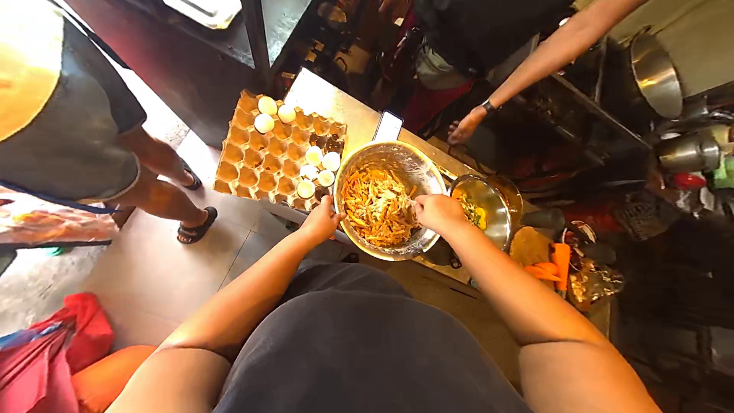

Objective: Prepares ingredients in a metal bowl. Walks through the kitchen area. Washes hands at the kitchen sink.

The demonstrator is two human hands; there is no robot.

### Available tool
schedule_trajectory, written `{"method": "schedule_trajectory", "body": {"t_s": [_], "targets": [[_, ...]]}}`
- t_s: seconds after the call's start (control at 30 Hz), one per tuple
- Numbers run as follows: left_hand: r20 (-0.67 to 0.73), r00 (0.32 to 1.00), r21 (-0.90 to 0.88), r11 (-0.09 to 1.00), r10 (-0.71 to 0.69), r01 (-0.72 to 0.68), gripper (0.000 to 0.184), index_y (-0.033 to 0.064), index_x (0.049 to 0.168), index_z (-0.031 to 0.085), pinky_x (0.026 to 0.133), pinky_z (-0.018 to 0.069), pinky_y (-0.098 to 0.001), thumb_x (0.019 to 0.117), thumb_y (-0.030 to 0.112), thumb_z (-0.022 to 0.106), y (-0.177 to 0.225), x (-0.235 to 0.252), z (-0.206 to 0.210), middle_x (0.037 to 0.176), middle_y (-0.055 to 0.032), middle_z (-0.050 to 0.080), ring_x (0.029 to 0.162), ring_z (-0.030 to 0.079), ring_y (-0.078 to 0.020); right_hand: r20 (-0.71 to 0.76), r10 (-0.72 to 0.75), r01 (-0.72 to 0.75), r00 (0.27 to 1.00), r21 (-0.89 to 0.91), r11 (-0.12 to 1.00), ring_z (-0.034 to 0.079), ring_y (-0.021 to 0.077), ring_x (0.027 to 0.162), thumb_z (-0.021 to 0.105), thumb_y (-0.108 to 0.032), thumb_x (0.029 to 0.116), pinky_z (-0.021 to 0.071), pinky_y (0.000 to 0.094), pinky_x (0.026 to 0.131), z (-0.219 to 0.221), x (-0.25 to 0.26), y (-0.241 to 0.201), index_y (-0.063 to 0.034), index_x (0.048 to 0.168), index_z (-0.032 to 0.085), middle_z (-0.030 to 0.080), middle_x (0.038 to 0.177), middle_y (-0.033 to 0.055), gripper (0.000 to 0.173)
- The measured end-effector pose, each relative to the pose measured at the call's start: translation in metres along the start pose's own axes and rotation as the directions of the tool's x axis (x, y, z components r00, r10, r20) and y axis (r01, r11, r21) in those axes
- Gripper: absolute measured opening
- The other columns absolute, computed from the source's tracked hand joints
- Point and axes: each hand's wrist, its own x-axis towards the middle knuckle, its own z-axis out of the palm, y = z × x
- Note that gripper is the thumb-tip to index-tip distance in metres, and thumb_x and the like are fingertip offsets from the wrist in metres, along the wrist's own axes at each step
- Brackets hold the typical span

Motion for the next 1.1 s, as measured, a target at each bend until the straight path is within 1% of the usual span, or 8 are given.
{"method": "schedule_trajectory", "body": {"t_s": [0.23, 0.33, 0.4, 0.5, 0.67, 0.83, 0.93, 1.1], "targets": [[0.004, 0.999, -0.017, 0.999, 0.033, -0.033, 0.047, 0.0016, 0.144, 0.035, 0.07, 0.0607, -0.0512, 0.1073, 0.023, 0.055, -0.003, 0.0, 0.0, 0.092, -0.0201, 0.068, 0.077, 0.071, -0.0321, -0.052, -0.124, 0.106, 0.991, -0.263, 0.959, 0.073, 0.0382, 0.095, 0.053, -0.029, 0.1061, 0.0559, 0.061, 0.075, -0.044, -0.071, 0.007, -0.0142, 0.109, 0.078, 0.076, 0.1, 0.0155, 0.029], [0.057, 0.998, -0.007, 1.0, 0.007, -0.006, 0.049, 0.0007, 0.146, 0.032, 0.075, 0.0604, -0.051, 0.108, 0.022, 0.053, 0.004, 0.001, -0.006, 0.098, -0.0213, 0.068, 0.083, 0.072, -0.0322, -0.065, 0.069, -0.087, 0.995, -0.329, 0.94, 0.072, 0.0425, 0.095, 0.05, -0.024, 0.1069, 0.0551, 0.0622, 0.072, -0.058, -0.072, -0.003, -0.0055, 0.104, 0.076, 0.073, 0.1, 0.0218, 0.031], [0.068, 0.998, -0.005, 1.0, 0.005, -0.005, 0.049, 0.0002, 0.146, 0.032, 0.074, 0.0609, -0.0498, 0.1081, 0.023, 0.053, 0.005, 0.001, -0.007, 0.096, -0.0205, 0.068, 0.082, 0.072, -0.0308, -0.008, 0.241, -0.228, 0.97, -0.363, 0.904, 0.07, 0.0462, 0.097, 0.051, -0.008, 0.1025, 0.054, 0.0628, 0.071, -0.053, -0.059, -0.014, 0.0063, 0.1, 0.07, 0.07, 0.103, 0.0276, 0.024], [0.059, 0.998, -0.008, 1.0, 0.02, -0.02, 0.048, 0.0009, 0.145, 0.033, 0.072, 0.061, -0.0485, 0.1078, 0.024, 0.054, 0.0, 0.002, -0.005, 0.092, -0.0189, 0.068, 0.079, 0.072, -0.0298, 0.106, 0.337, -0.273, 0.935, -0.389, 0.88, 0.069, 0.0459, 0.104, 0.051, -0.001, 0.0999, 0.0546, 0.063, 0.076, -0.024, -0.029, -0.019, 0.0102, 0.104, 0.068, 0.068, 0.112, 0.0281, 0.021], [0.069, 0.998, -0.02, 1.0, -0.006, 0.008, 0.051, 0.0018, 0.148, 0.03, 0.074, 0.0605, -0.0498, 0.1079, 0.022, 0.053, 0.005, 0.001, -0.007, 0.095, -0.0193, 0.067, 0.08, 0.071, -0.0304, 0.253, 0.297, -0.228, 0.921, -0.268, 0.936, 0.067, 0.0443, 0.112, 0.061, -0.019, 0.0981, 0.0527, 0.0668, 0.087, 0.008, -0.026, -0.021, 0.0045, 0.11, 0.071, 0.07, 0.12, 0.0248, 0.028], [0.092, 0.996, 0.028, 1.0, -0.01, 0.007, 0.048, 0.0021, 0.147, 0.031, 0.076, 0.0605, -0.051, 0.1083, 0.02, 0.052, 0.008, 0.004, -0.007, 0.096, -0.0208, 0.066, 0.083, 0.072, -0.0321, 0.319, 0.23, -0.233, 0.919, -0.03, 0.972, 0.064, 0.0381, 0.123, 0.043, -0.037, 0.1085, 0.0488, 0.0632, 0.099, 0.023, -0.048, -0.008, -0.0074, 0.118, 0.072, 0.069, 0.126, 0.0198, 0.043], [0.105, 0.994, 0.049, 0.999, 0.004, -0.009, 0.049, 0.0016, 0.147, 0.031, 0.073, 0.0598, -0.0476, 0.1083, 0.021, 0.052, 0.007, 0.005, -0.012, 0.095, -0.0194, 0.068, 0.079, 0.071, -0.0296, 0.298, 0.206, -0.24, 0.932, 0.082, 0.967, 0.064, 0.0357, 0.122, 0.039, -0.038, 0.1104, 0.0486, 0.0619, 0.099, 0.021, -0.062, 0.002, -0.0084, 0.115, 0.073, 0.07, 0.123, 0.018, 0.045], [0.118, 0.993, 0.043, 0.999, 0.005, -0.01, 0.049, 0.0023, 0.147, 0.031, 0.076, 0.0601, -0.049, 0.1082, 0.022, 0.052, 0.006, 0.007, -0.012, 0.097, -0.0191, 0.069, 0.084, 0.072, -0.0301, 0.254, 0.217, -0.261, 0.943, 0.158, 0.952, 0.067, 0.0365, 0.114, 0.044, -0.034, 0.1099, 0.0485, 0.0629, 0.094, -0.012, -0.077, 0.009, -0.012, 0.112, 0.075, 0.073, 0.114, 0.0165, 0.039]]}}
